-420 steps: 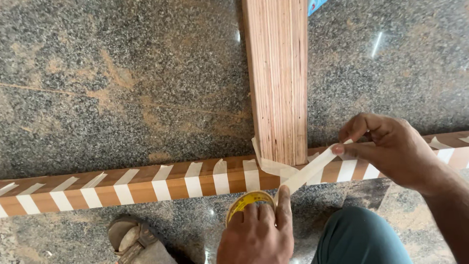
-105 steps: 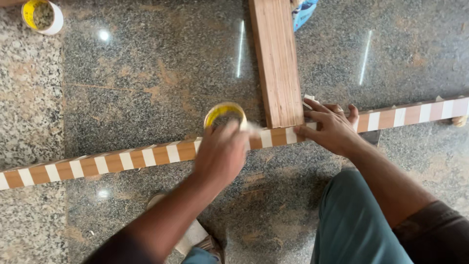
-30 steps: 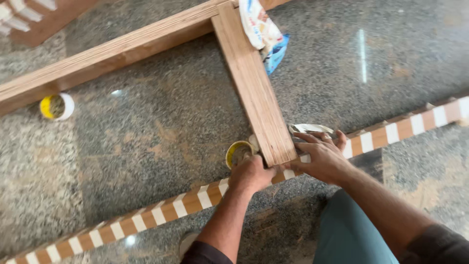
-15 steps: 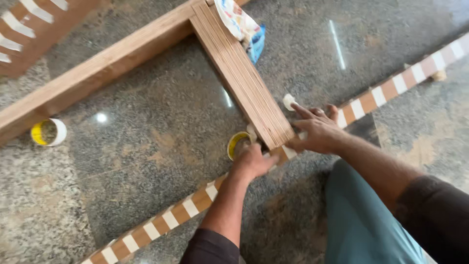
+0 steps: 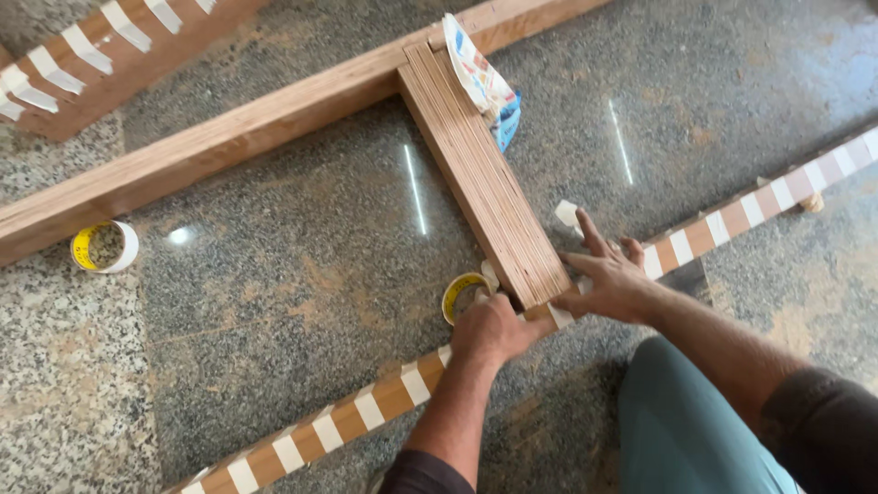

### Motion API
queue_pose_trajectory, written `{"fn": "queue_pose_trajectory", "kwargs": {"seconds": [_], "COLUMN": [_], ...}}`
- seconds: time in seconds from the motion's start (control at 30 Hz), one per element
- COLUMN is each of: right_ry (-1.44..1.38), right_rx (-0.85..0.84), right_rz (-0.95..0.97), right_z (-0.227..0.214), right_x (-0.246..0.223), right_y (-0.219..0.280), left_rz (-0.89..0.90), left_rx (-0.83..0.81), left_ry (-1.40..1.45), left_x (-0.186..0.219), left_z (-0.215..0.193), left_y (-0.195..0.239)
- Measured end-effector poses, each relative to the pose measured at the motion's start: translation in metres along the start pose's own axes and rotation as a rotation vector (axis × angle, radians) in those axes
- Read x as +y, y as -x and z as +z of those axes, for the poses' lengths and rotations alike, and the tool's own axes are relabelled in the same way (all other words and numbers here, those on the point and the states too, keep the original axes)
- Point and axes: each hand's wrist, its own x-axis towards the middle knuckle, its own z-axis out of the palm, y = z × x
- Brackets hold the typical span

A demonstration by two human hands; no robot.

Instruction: The person applies white masking tape in a striped pattern along the edges of a wooden frame lying on a tiled floor. They tear pieces of tape and press them down by hand, working along the length of the frame.

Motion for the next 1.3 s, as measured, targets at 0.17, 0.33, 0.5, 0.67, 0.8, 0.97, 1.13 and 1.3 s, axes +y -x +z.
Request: {"fn": "queue_pose_trajectory", "kwargs": {"seconds": [0.17, 0.33, 0.5, 0.67, 0.8, 0.97, 1.13, 1.3], "right_ry": [-0.092, -0.077, -0.281, -0.297, -0.327, -0.721, -0.22, -0.027], "right_rx": [-0.053, 0.219, 0.22, 0.262, 0.35, 0.32, 0.461, 0.599], "right_rz": [0.11, 0.132, 0.05, 0.04, 0.055, 0.08, -0.118, -0.198], "right_z": [0.006, 0.01, 0.006, 0.002, 0.006, -0.002, -0.008, 0.007], "right_x": [0.004, -0.001, -0.005, -0.004, 0.004, -0.004, -0.027, -0.046], "right_y": [-0.005, 0.007, 0.009, 0.004, 0.004, 0.009, 0.032, 0.064], "left_rz": [0.041, 0.048, 0.046, 0.028, 0.024, 0.043, 0.071, 0.175], "left_rx": [0.123, 0.184, 0.226, 0.209, 0.212, 0.221, 0.25, 0.441], "left_ry": [-0.114, -0.144, -0.15, -0.119, -0.136, -0.136, -0.133, -0.069], "left_x": [0.003, 0.003, 0.0, -0.001, 0.0, 0.001, 0.002, 0.0], "left_z": [-0.001, 0.006, 0.011, 0.011, 0.012, 0.008, 0.006, 0.016], "left_y": [0.007, 0.006, 0.002, 0.002, 0.001, 0.006, 0.006, 0.001]}}
